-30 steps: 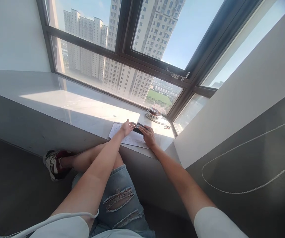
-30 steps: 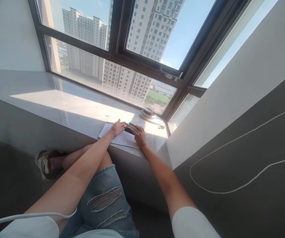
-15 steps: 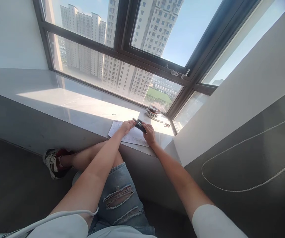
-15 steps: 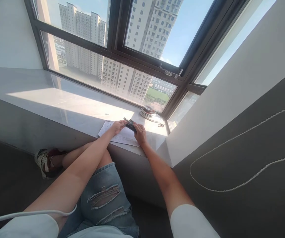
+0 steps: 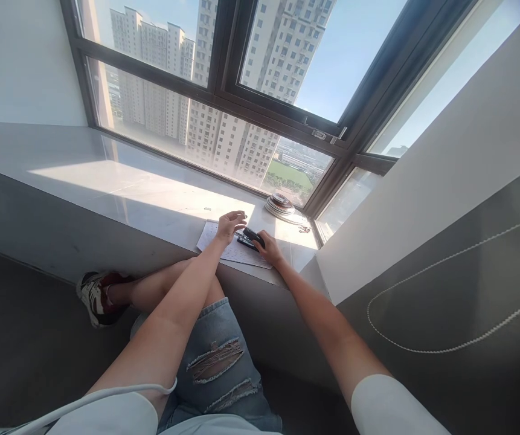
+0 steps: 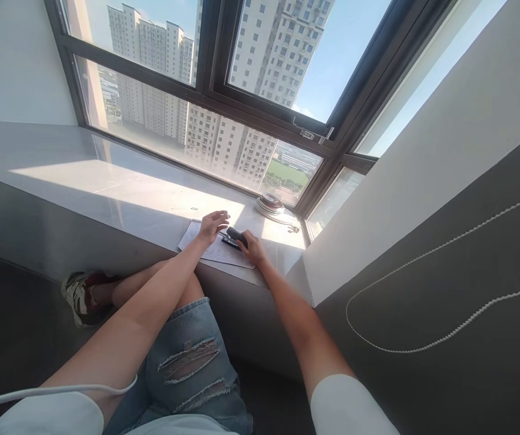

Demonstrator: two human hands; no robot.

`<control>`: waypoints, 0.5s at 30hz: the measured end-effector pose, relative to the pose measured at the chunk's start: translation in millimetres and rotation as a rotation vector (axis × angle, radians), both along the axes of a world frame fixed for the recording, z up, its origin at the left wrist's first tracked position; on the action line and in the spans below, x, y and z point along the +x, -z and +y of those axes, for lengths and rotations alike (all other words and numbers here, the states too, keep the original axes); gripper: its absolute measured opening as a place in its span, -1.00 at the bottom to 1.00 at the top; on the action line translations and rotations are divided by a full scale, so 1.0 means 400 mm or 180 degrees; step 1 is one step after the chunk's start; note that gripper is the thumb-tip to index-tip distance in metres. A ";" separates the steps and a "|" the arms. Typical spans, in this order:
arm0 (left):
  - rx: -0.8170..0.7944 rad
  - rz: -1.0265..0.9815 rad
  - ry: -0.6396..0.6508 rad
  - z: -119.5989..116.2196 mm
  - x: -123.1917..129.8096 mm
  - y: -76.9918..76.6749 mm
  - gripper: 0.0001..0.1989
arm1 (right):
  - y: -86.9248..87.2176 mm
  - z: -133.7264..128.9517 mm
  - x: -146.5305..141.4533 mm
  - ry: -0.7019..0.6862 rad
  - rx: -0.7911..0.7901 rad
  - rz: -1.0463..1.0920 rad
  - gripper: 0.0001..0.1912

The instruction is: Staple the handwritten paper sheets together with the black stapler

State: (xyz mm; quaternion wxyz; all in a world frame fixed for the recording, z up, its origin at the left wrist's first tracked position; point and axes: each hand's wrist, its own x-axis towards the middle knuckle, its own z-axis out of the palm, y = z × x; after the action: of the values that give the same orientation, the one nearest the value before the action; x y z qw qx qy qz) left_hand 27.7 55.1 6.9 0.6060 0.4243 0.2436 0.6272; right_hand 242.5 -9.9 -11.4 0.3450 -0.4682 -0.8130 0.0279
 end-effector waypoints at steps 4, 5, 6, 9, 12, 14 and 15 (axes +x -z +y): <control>0.0191 0.0472 0.0148 -0.010 0.010 0.002 -0.67 | 0.005 0.004 -0.001 0.0071 0.0118 0.0049 -0.65; 0.0241 0.0579 0.0165 -0.013 0.012 0.002 -0.64 | 0.007 0.005 -0.001 0.0131 0.0208 0.0106 -0.62; 0.0293 0.0675 0.0178 -0.016 0.014 0.002 -0.60 | 0.008 0.005 -0.001 0.0202 0.0309 0.0172 -0.58; 0.0453 0.0875 0.0183 -0.025 0.019 0.003 -0.53 | 0.011 0.003 -0.002 0.0311 0.0580 0.0264 -0.46; 0.0627 0.1005 0.0188 -0.030 0.023 0.004 -0.50 | 0.011 -0.002 -0.001 0.0258 0.0863 -0.0098 -0.47; 0.0827 0.1167 0.0166 -0.031 0.026 0.007 -0.51 | 0.011 -0.006 -0.001 0.0249 0.0987 -0.0345 -0.50; 0.0928 0.1262 0.0162 -0.031 0.029 0.009 -0.52 | 0.011 -0.007 -0.001 0.0250 0.0998 -0.0404 -0.52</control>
State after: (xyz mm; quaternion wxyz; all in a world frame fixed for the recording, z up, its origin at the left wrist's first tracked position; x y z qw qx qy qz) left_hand 39.1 42.6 3.4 0.4944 0.6280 0.2539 0.5447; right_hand 242.1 -12.8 -15.6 0.3626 -0.4409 -0.8086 -0.1425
